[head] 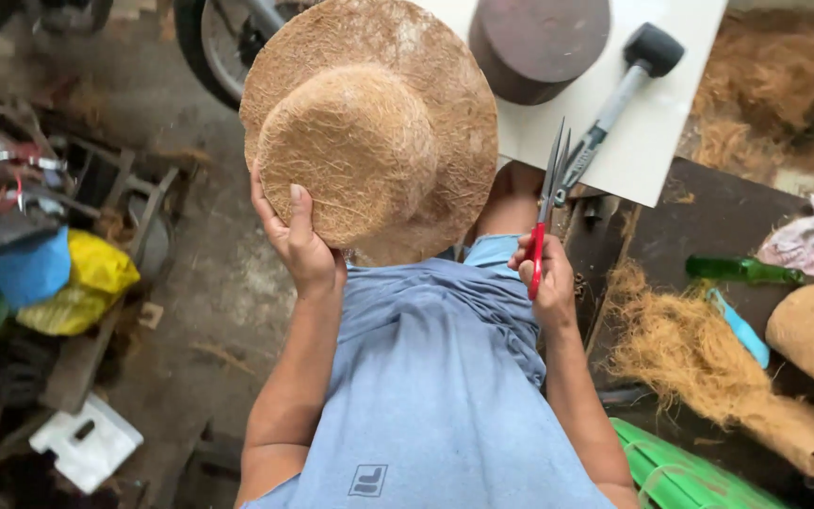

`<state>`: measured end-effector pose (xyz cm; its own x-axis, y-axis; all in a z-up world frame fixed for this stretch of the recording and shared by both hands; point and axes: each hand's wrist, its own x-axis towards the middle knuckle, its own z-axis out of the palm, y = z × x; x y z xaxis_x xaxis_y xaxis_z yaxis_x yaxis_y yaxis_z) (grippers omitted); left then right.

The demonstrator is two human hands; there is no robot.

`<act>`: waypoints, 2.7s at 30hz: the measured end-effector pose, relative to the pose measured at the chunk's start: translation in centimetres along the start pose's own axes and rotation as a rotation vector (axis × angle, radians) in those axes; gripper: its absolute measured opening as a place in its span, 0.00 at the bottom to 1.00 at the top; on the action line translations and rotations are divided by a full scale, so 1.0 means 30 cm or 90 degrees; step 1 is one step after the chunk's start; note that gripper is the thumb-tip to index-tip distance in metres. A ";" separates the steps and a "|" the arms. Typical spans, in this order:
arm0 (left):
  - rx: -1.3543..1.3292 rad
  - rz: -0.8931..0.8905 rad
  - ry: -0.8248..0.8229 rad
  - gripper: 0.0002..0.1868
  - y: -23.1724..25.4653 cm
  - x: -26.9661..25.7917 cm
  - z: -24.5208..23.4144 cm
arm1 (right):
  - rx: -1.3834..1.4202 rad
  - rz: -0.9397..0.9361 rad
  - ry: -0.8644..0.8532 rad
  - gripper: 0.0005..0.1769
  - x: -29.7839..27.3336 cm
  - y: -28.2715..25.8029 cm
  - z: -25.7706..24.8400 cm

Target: Shaping a fiber hat using a hammer on a mold and trimming the brim with scissors.

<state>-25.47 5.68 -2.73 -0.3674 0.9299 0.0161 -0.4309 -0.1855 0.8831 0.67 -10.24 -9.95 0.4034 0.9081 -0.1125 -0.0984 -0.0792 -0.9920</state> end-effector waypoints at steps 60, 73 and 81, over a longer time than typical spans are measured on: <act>0.095 0.012 0.037 0.28 0.063 0.049 -0.095 | -0.111 0.067 -0.118 0.13 0.095 -0.088 0.244; 0.052 0.023 -0.058 0.27 0.066 0.065 -0.100 | -0.118 0.025 -0.142 0.22 0.140 -0.107 0.176; 0.077 0.020 -0.049 0.28 0.079 0.046 -0.060 | -0.130 0.009 -0.164 0.24 0.160 -0.115 0.164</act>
<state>-28.47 5.96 -1.44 -0.3125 0.9469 0.0763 -0.3157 -0.1793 0.9318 -1.53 -3.60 -6.79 0.1572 0.9785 -0.1335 0.0928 -0.1493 -0.9844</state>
